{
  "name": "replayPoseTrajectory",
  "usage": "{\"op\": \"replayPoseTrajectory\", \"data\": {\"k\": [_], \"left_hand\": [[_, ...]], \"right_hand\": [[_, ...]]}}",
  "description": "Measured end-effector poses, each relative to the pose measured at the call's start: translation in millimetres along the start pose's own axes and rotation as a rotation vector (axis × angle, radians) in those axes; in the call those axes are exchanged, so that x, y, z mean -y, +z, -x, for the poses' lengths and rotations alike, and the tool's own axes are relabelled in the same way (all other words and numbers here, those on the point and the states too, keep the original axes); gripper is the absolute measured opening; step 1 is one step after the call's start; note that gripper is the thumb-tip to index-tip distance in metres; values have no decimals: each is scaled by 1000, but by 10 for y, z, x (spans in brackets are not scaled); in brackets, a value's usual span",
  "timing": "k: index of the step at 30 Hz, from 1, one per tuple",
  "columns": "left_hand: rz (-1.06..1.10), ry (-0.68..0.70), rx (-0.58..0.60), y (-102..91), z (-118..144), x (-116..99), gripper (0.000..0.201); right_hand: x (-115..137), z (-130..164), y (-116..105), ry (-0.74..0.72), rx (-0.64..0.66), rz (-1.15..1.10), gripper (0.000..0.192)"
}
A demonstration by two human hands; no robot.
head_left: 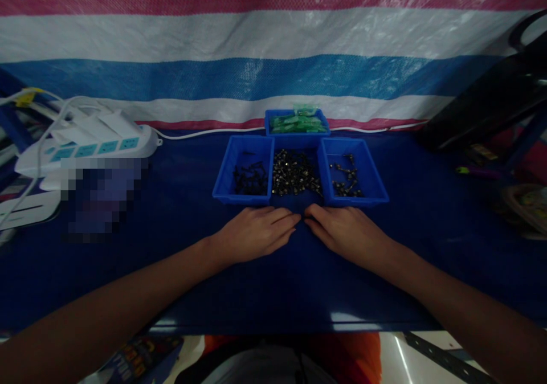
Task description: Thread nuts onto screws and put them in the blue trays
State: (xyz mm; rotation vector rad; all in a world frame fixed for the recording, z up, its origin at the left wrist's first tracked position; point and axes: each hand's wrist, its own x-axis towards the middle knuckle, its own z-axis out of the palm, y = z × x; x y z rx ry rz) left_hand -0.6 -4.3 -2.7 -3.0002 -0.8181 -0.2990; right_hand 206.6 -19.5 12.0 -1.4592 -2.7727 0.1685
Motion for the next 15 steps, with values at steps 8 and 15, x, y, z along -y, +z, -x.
{"op": "replayPoseTrajectory", "data": {"k": [8, 15], "left_hand": [[35, -86, 18, 10, 6, 16, 22], [36, -95, 22, 20, 15, 13, 21]], "right_hand": [[18, 3, -1, -57, -11, -89, 18], [16, 4, -12, -99, -40, -120, 21]]}}
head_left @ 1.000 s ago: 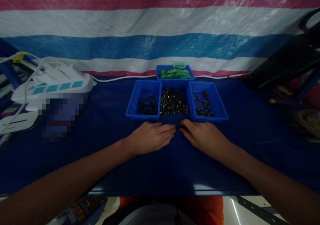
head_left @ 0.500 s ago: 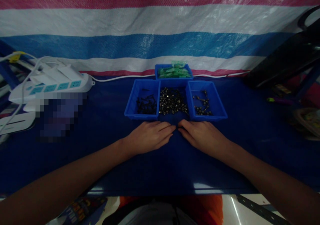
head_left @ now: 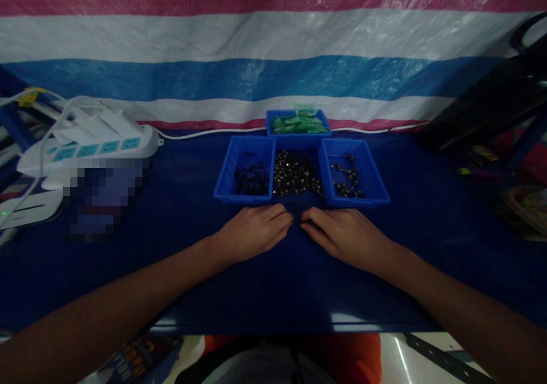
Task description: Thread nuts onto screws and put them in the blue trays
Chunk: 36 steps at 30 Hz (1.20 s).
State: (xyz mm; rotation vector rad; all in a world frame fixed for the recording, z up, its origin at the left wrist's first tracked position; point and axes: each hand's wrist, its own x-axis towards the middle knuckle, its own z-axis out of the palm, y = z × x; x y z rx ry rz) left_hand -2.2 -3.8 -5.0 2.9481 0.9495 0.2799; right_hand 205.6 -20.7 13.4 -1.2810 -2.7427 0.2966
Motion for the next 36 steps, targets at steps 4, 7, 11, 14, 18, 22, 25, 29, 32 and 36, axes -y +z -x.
{"op": "replayPoseTrajectory", "data": {"k": [4, 7, 11, 14, 18, 22, 25, 29, 32, 36], "left_hand": [[-3, -15, -2, -7, -6, -6, 25], [-9, -30, 9, -21, -12, -13, 27], [-25, -17, -2, -30, -11, -15, 27], [-36, -16, -2, -34, -13, -19, 26], [-30, -26, 24, -34, -23, -31, 25], [-8, -12, 30, -33, -23, -34, 26], [-10, -5, 18, -37, -16, -33, 28], [-29, 13, 3, -37, -11, -34, 28], [-32, 18, -2, -30, -14, -34, 29], [-21, 29, -28, -30, -17, -31, 32]], "right_hand": [[-12, -1, -3, -16, 8, 11, 19], [-14, -3, -8, -21, 12, 24, 17], [-2, -4, -17, -24, 13, 30, 20], [4, -1, -18, -7, 16, 21, 21], [3, 2, -14, 38, 2, -8, 22], [3, -3, -14, 21, 21, 26, 21], [4, -7, -10, 5, 16, 33, 23], [1, -2, -5, -3, 4, 10, 24], [-3, 3, -12, 17, -9, -7, 23], [-7, 3, -16, -11, -13, -8, 23]]}}
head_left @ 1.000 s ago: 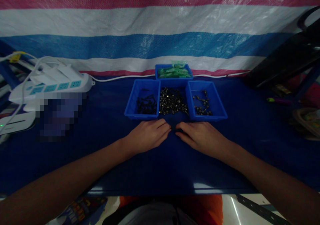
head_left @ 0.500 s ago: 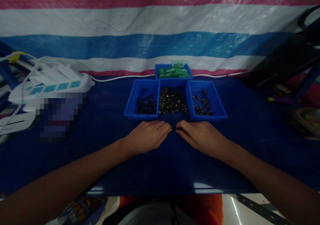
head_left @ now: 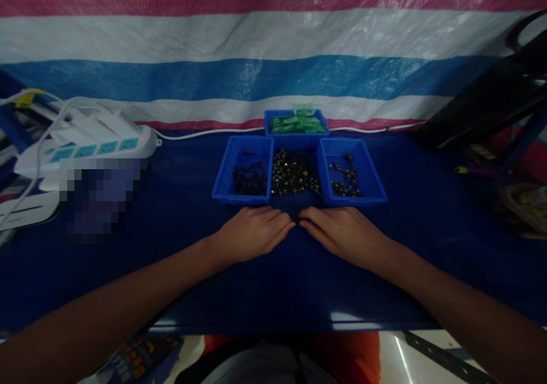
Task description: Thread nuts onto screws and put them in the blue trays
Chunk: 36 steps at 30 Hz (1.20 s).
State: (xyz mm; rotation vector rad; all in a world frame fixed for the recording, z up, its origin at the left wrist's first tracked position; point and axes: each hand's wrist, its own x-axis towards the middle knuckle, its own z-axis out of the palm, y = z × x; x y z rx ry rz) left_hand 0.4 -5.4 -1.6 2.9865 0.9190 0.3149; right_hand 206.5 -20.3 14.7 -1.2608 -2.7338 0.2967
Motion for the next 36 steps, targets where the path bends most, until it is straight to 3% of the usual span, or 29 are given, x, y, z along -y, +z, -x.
{"op": "replayPoseTrajectory", "data": {"k": [9, 28, 36], "left_hand": [[30, -1, -40, -9, 12, -2, 27], [98, 174, -218, -18, 51, 25, 11], [150, 141, -82, 7, 32, 52, 16]], "right_hand": [[5, -3, 14, -16, 17, 12, 24], [29, -20, -16, -78, 56, -103, 23], [25, -22, -24, -76, 74, -70, 19]]}}
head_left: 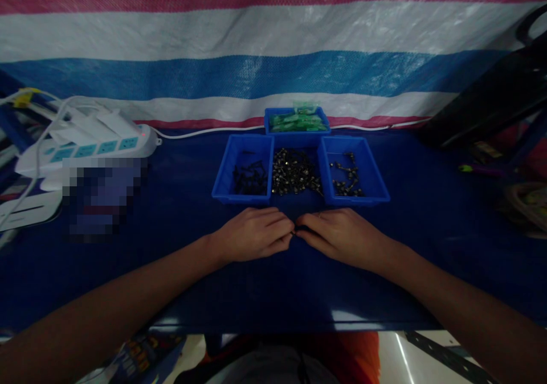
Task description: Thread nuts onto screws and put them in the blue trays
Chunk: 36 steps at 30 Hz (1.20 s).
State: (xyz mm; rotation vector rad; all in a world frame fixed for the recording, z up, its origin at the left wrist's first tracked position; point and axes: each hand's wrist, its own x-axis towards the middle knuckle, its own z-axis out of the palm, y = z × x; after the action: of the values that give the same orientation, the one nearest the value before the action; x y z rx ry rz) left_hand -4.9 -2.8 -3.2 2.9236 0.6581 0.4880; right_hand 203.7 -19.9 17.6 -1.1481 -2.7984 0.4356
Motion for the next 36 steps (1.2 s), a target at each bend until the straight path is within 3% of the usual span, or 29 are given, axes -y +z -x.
{"op": "replayPoseTrajectory", "data": {"k": [5, 11, 19, 28, 36], "left_hand": [[-57, 7, 35, -13, -3, -5, 19], [-120, 24, 14, -13, -2, -20, 17], [-109, 12, 20, -6, -1, -2, 14], [-118, 16, 13, -23, 8, -8, 15], [-47, -82, 71, 13, -7, -33, 20]], "right_hand": [[-1, 4, 8, -17, -10, -62, 19], [1, 11, 66, 15, -141, -149, 25], [3, 8, 79, -3, -108, -232, 27], [36, 4, 87, -27, -86, -167, 22], [33, 13, 75, -24, -83, -156, 17]]}}
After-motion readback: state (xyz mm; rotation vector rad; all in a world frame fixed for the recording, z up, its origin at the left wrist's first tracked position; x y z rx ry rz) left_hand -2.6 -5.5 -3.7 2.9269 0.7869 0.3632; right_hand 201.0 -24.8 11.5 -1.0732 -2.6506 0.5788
